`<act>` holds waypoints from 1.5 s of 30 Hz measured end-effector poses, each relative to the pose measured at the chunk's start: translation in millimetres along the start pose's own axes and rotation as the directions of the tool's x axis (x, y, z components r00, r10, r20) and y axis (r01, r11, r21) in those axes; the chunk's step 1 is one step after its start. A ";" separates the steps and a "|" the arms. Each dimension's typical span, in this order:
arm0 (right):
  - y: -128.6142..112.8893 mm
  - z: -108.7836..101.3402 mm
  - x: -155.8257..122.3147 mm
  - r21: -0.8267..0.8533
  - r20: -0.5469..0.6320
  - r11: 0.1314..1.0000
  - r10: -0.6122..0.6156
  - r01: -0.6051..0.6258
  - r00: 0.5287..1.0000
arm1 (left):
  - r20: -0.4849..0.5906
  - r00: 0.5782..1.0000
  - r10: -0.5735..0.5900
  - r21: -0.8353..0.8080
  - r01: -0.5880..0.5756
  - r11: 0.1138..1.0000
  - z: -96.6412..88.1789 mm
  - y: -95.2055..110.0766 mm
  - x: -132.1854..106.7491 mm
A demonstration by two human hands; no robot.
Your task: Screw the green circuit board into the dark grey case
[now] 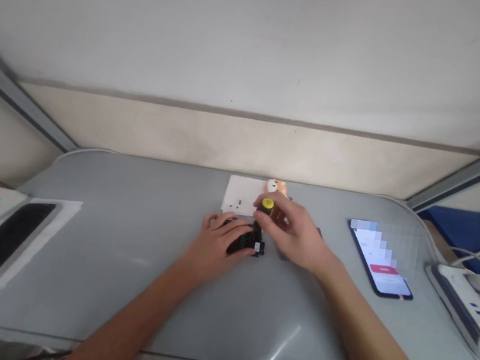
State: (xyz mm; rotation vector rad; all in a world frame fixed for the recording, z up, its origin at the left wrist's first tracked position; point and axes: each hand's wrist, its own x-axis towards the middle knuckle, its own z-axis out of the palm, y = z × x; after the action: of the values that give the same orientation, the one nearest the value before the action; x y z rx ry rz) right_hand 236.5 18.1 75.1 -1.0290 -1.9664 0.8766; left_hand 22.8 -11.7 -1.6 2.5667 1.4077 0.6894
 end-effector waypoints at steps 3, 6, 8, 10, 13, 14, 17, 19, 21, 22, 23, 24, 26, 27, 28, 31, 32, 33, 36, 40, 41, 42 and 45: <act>-0.2 1.3 13.7 0.132 -0.028 0.991 -0.027 0.030 0.999 | 0.011 1.000 -0.006 0.002 0.006 1.000 -1.1 0.3 -0.2; 2.0 11.0 20.3 0.332 -0.056 0.943 -0.002 0.020 0.998 | 0.022 1.000 0.004 0.003 -0.004 1.000 -1.9 -0.2 -0.1; 4.8 20.9 20.3 0.513 -0.108 0.858 0.042 0.020 0.993 | 0.024 1.000 0.016 -0.002 -0.016 1.000 -2.4 -0.4 0.4; 9.1 30.4 18.3 0.633 -0.169 0.774 0.105 0.026 0.980 | 0.028 0.999 0.019 -0.011 -0.019 1.000 -2.9 -0.2 1.3; 17.1 39.6 15.6 0.682 -0.256 0.729 0.162 0.060 0.953 | 0.044 0.999 0.012 -0.028 -0.011 1.000 -4.0 0.6 3.0; 19.3 41.1 15.1 0.689 -0.275 0.721 0.169 0.072 0.946 | 0.049 0.999 0.010 -0.034 -0.008 0.999 -4.3 0.8 3.5; 21.4 42.3 14.5 0.720 -0.274 0.687 0.156 0.095 0.949 | 0.052 0.999 0.014 -0.052 -0.011 0.999 -5.4 1.4 4.7; 19.2 41.2 13.8 0.725 -0.253 0.683 0.145 0.088 0.956 | 0.049 0.999 0.017 -0.062 -0.014 0.998 -6.1 1.7 5.1; 16.3 39.5 12.5 0.723 -0.237 0.686 0.145 0.075 0.961 | 0.048 0.999 0.019 -0.069 -0.015 0.997 -7.0 2.1 5.1; 15.1 38.7 11.9 0.726 -0.228 0.684 0.144 0.070 0.963 | 0.049 0.999 0.021 -0.071 -0.018 0.997 -7.3 2.2 5.0; 14.3 37.9 11.2 0.731 -0.220 0.679 0.139 0.069 0.965 | 0.049 0.998 0.025 -0.071 -0.021 0.997 -7.6 2.4 4.9; 13.8 37.3 10.6 0.734 -0.215 0.676 0.133 0.070 0.968 | 0.046 0.999 0.029 -0.071 -0.025 0.997 -7.8 2.4 4.8; 13.5 36.5 9.8 0.731 -0.205 0.678 0.115 0.074 0.972 | 0.034 0.999 0.034 -0.071 -0.032 0.997 -7.8 2.2 4.5; 13.5 36.3 9.6 0.724 -0.205 0.686 0.109 0.076 0.973 | 0.031 0.999 0.033 -0.072 -0.031 0.997 -7.7 2.0 4.3; 13.5 36.3 9.6 0.716 -0.207 0.694 0.108 0.075 0.972 | 0.034 0.999 0.031 -0.073 -0.029 0.997 -7.4 1.7 4.1; 12.5 36.5 10.4 0.706 -0.224 0.705 0.137 0.064 0.965 | 0.056 0.998 0.027 -0.068 -0.023 0.997 -6.3 1.1 3.5; 11.8 36.4 10.8 0.708 -0.231 0.703 0.147 0.062 0.962 | 0.057 0.998 0.025 -0.063 -0.022 0.998 -6.0 1.0 3.4; 10.9 36.1 11.0 0.716 -0.229 0.696 0.155 0.059 0.961 | 0.053 0.998 0.024 -0.057 -0.021 0.998 -5.8 1.2 3.3; 8.3 34.1 10.7 0.746 -0.188 0.665 0.152 0.040 0.970 | 0.040 0.999 0.016 -0.045 -0.014 0.999 -5.8 2.3 2.8; 9.8 31.8 10.0 0.759 -0.170 0.650 0.140 0.038 0.975 | 0.040 0.999 0.026 -0.032 -0.025 0.999 -5.8 3.0 1.5; 11.7 31.8 10.5 0.767 -0.175 0.641 0.159 0.033 0.972 | 0.040 0.999 0.028 -0.028 -0.027 0.999 -5.5 2.9 1.0; 13.9 32.2 11.4 0.777 -0.184 0.629 0.185 0.028 0.965 | 0.039 0.999 0.027 -0.026 -0.026 0.999 -5.2 2.6 0.6; 20.4 33.7 15.0 0.800 -0.232 0.599 0.245 0.041 0.942 | 0.042 0.999 0.021 -0.022 -0.020 1.000 -4.4 1.7 -0.1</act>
State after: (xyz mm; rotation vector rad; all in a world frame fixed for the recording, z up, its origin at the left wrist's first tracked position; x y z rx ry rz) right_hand 209.5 32.5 46.0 -0.6664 -1.0169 1.3814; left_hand 22.1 -13.1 2.8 2.5670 1.3555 0.6462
